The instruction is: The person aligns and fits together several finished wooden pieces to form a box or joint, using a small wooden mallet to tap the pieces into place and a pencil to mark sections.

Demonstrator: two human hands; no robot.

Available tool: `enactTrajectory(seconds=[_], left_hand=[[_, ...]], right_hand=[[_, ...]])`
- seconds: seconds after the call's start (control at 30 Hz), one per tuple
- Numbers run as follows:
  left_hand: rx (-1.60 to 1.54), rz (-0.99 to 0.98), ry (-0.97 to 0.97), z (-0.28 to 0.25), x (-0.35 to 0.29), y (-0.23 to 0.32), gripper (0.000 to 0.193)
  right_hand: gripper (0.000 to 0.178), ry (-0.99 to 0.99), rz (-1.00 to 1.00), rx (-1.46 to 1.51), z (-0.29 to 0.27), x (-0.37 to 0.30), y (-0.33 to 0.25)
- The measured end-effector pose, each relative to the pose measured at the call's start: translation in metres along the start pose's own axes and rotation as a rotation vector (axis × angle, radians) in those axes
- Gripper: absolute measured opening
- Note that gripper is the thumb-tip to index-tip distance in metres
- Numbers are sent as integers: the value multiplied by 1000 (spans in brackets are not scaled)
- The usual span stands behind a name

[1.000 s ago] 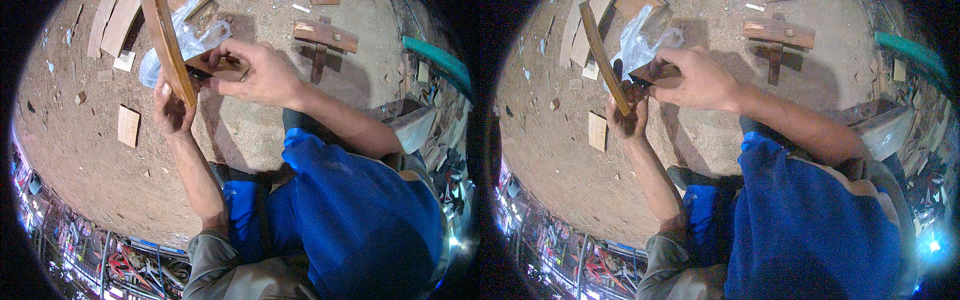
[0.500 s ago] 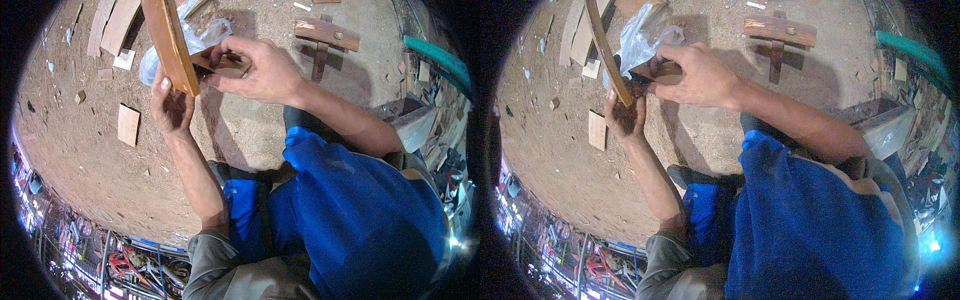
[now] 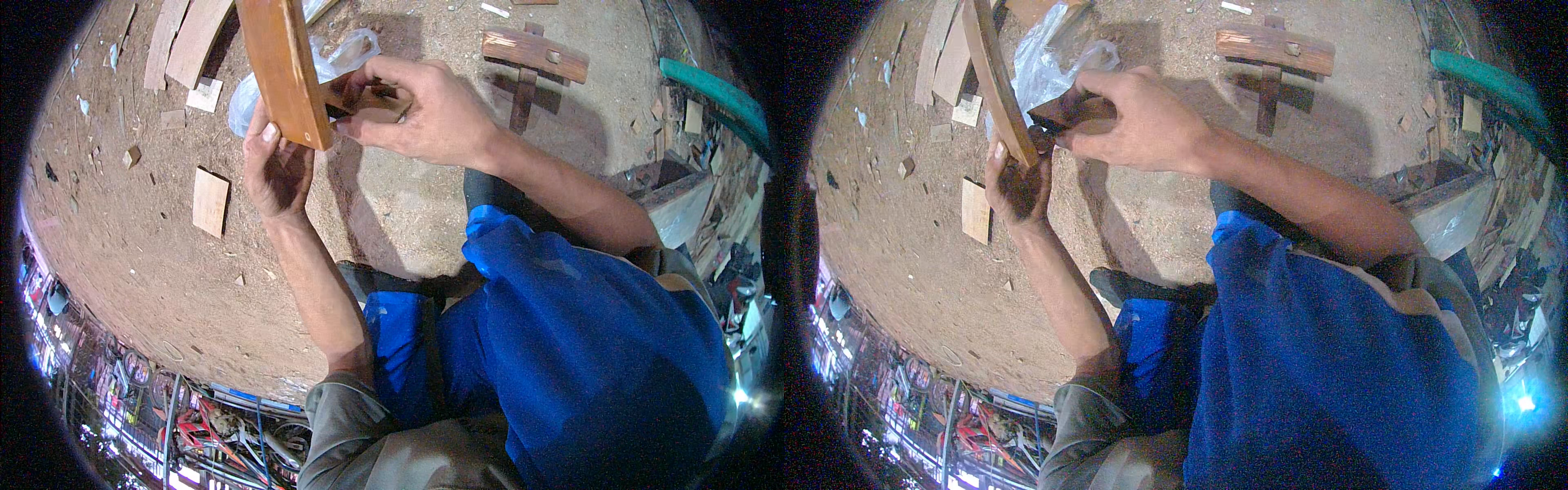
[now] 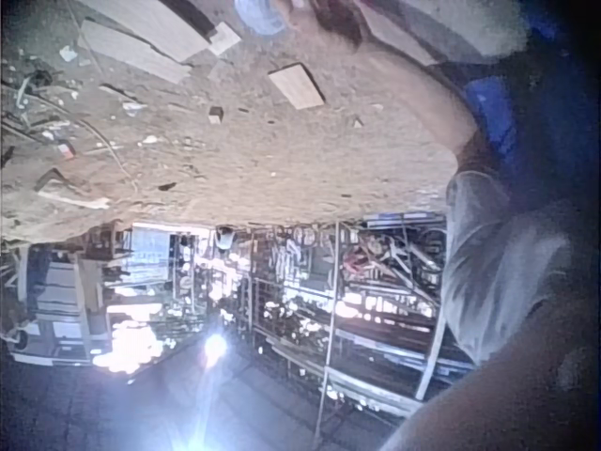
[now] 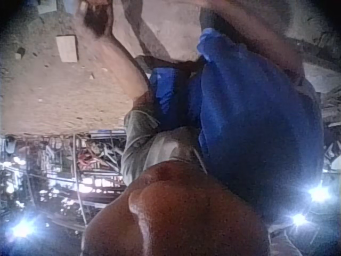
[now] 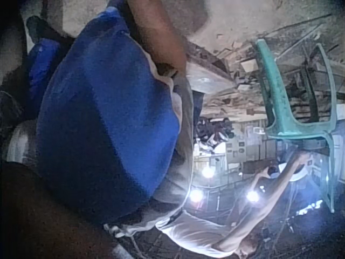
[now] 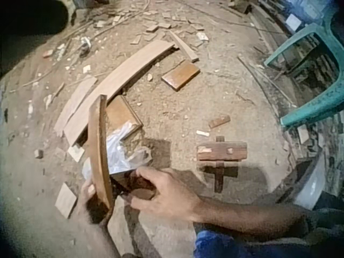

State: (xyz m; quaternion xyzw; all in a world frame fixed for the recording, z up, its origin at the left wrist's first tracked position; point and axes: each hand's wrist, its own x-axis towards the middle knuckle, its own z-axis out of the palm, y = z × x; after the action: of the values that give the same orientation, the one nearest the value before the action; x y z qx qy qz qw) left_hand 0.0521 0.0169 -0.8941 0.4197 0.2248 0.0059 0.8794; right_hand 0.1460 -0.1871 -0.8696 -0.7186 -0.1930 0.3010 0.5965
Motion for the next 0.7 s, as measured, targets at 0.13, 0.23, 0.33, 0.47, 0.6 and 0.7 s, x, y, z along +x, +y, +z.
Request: enactTrajectory(seconds=[0.13, 0.23, 0.33, 0.47, 0.6, 0.7], left_hand=[[103, 26, -19, 3, 6, 7, 70], [180, 21, -17, 2, 9, 12, 71], [126, 8, -45, 4, 11, 14, 67], [166, -11, -92, 17, 12, 22, 67], [211, -18, -163, 27, 13, 30, 65], [277, -32, -203, 27, 16, 31, 62]], right_hand=[[36, -7, -80, -54, -3, 1, 4], [34, 10, -141, -101, -10, -1, 11], [34, 92, -157, -23, -30, -8, 7], [38, 62, 136, 231, -35, -22, -31], [44, 27, 349, 206, -31, -25, -56], [42, 37, 352, 207, -27, -26, -59]])
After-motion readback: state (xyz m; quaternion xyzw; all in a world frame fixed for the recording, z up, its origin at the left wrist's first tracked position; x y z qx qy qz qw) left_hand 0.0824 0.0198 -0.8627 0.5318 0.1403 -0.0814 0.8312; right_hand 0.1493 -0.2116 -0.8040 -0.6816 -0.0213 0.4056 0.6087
